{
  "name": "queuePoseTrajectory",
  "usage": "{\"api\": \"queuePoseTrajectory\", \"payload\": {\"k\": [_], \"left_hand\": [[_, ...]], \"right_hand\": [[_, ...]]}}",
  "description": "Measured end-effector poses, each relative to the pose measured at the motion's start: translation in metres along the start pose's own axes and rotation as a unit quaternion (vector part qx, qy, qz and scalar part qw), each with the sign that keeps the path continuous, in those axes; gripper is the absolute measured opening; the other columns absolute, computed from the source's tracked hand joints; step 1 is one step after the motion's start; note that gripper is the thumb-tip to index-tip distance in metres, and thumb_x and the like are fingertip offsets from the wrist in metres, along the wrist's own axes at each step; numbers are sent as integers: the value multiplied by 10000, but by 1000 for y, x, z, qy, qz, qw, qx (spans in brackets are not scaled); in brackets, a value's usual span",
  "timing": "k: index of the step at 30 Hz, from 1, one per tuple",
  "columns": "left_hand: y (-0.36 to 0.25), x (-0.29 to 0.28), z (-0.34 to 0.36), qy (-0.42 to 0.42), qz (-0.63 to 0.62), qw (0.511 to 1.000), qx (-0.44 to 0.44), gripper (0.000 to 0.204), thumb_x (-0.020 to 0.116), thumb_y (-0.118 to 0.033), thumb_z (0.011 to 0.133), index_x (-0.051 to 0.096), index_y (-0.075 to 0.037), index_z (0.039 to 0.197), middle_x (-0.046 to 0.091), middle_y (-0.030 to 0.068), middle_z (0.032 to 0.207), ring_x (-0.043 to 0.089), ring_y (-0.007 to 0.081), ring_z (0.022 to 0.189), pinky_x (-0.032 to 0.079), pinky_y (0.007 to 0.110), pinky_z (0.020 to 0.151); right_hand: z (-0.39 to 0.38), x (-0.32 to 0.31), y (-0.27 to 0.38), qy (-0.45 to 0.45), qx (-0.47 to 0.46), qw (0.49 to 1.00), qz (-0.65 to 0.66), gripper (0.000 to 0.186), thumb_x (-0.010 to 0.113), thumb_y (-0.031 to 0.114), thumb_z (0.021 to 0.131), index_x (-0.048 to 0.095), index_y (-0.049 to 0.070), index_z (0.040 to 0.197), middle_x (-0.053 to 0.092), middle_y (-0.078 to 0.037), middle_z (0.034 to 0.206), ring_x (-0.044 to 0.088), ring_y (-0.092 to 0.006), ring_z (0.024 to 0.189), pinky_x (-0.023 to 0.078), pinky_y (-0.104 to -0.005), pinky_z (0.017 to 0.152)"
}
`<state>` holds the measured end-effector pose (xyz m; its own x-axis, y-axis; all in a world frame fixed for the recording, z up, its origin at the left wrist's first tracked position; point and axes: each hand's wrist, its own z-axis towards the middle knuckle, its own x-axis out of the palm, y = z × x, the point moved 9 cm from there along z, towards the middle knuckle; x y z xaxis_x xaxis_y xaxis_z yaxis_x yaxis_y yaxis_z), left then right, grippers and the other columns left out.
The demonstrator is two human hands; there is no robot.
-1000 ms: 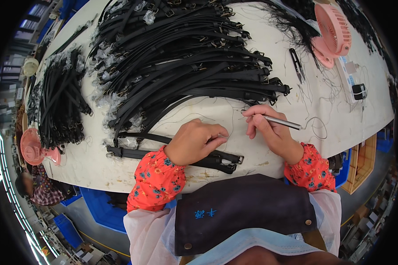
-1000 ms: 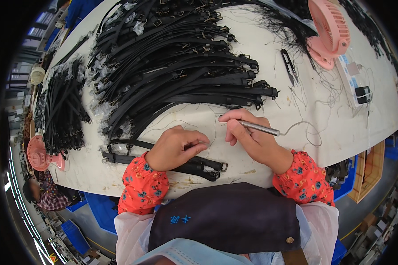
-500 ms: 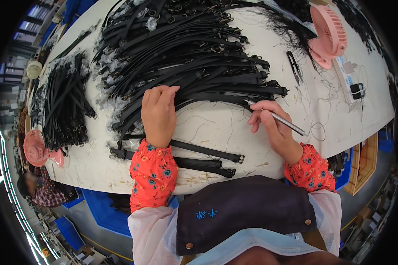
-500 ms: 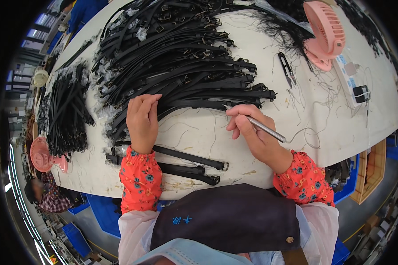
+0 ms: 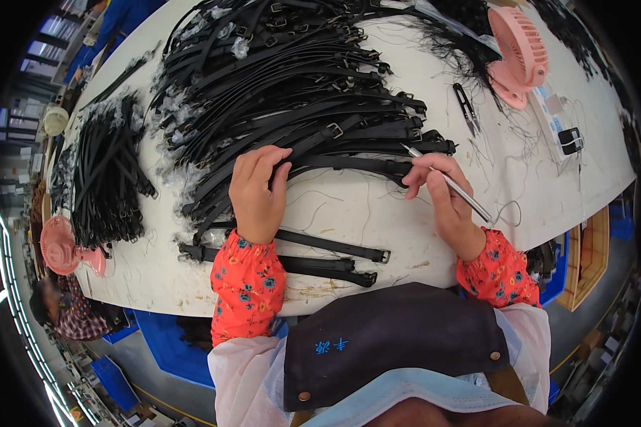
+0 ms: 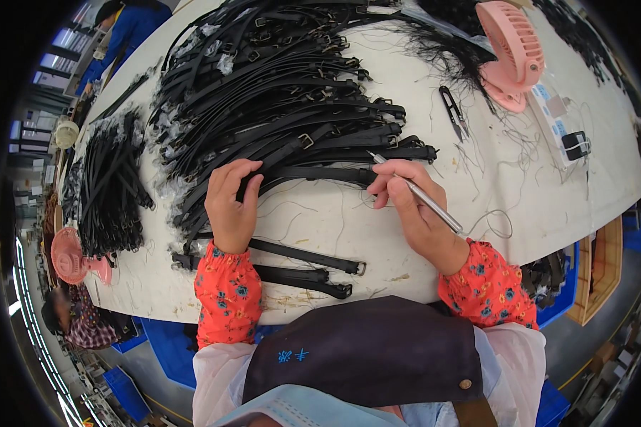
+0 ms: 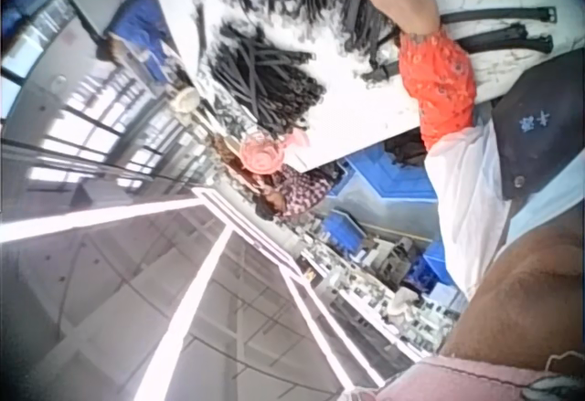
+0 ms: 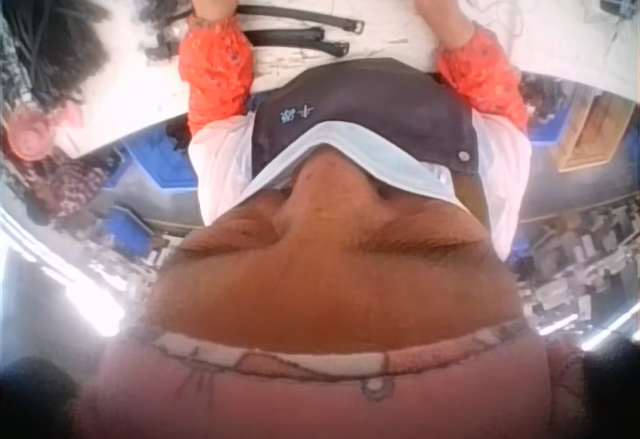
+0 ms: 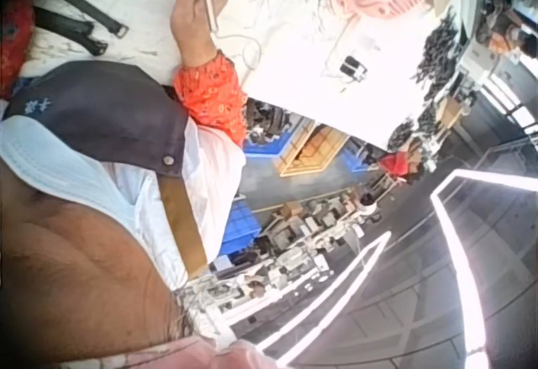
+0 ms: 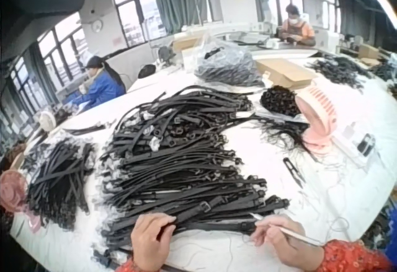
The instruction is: The person uses a metal awl to stitch a black leather strap to a metal buckle. They repeatedly pierce the leather and pull a thread through to secure the buckle, working on a pile of similar straps on a white table.
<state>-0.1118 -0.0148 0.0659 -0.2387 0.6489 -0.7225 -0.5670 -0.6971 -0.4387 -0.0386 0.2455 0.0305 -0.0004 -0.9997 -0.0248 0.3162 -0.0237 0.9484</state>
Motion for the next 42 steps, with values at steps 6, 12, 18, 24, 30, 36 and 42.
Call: {"api": "queuePoseTrajectory", "payload": {"k": [6, 12, 18, 24, 30, 36, 42], "left_hand": [[-18, 15, -17, 104, -201, 972, -64, 234, 744, 83, 809, 751, -22, 1018, 717, 116, 1033, 701, 223, 907, 536, 295, 842], [-18, 56, -62, 283, -353, 872, -186, 177, 662, 30, 910, 734, -13, 1067, 727, 98, 948, 694, 204, 880, 534, 303, 794], [-40, 44, -45, 187, -118, 975, 28, 222, 694, 37, 856, 718, -40, 1063, 678, 97, 1031, 635, 310, 977, 511, 386, 825], [-46, 61, -51, 231, -226, 945, -48, 374, 770, -1, 823, 675, -35, 1182, 616, 117, 1139, 633, 282, 1033, 546, 351, 798], [-50, 76, -49, 226, -229, 944, -79, 255, 790, -9, 823, 727, -22, 1070, 662, 93, 1021, 674, 228, 826, 546, 314, 704], [-47, 73, -51, 161, -266, 949, -57, 121, 753, 21, 848, 735, 0, 965, 701, 98, 946, 648, 196, 741, 523, 297, 654], [-37, 73, -48, 219, -279, 929, -109, 111, 733, 40, 849, 708, 7, 952, 704, 91, 975, 640, 197, 740, 516, 291, 662]], "right_hand": [[0, -4, -1, -6, 0, 1000, 2, 290, 463, 203, 1107, 563, -9, 1277, 667, -113, 1008, 623, -134, 861, 492, -280, 811], [-3, 11, -5, 47, 39, 997, 40, 284, 494, 208, 1098, 590, -4, 1260, 668, -101, 1001, 635, -143, 890, 517, -293, 828], [-6, 28, -12, 115, 80, 989, 41, 297, 519, 237, 1091, 601, -6, 1241, 673, -91, 997, 654, -143, 912, 530, -289, 840], [-8, 32, -14, 119, 93, 987, 52, 304, 516, 250, 1094, 594, -2, 1244, 675, -88, 990, 668, -150, 929, 535, -292, 848], [-7, 32, -16, 109, 100, 986, 78, 319, 493, 259, 1102, 560, 2, 1278, 675, -90, 969, 662, -144, 881, 533, -284, 820], [-12, 35, -26, 113, 149, 974, 127, 288, 478, 244, 1105, 556, 7, 1248, 662, -70, 886, 647, -122, 784, 529, -277, 748], [-19, 44, -31, 183, 197, 956, 115, 287, 479, 252, 1106, 569, 1, 1211, 651, -58, 828, 635, -111, 740, 527, -275, 716]]}}
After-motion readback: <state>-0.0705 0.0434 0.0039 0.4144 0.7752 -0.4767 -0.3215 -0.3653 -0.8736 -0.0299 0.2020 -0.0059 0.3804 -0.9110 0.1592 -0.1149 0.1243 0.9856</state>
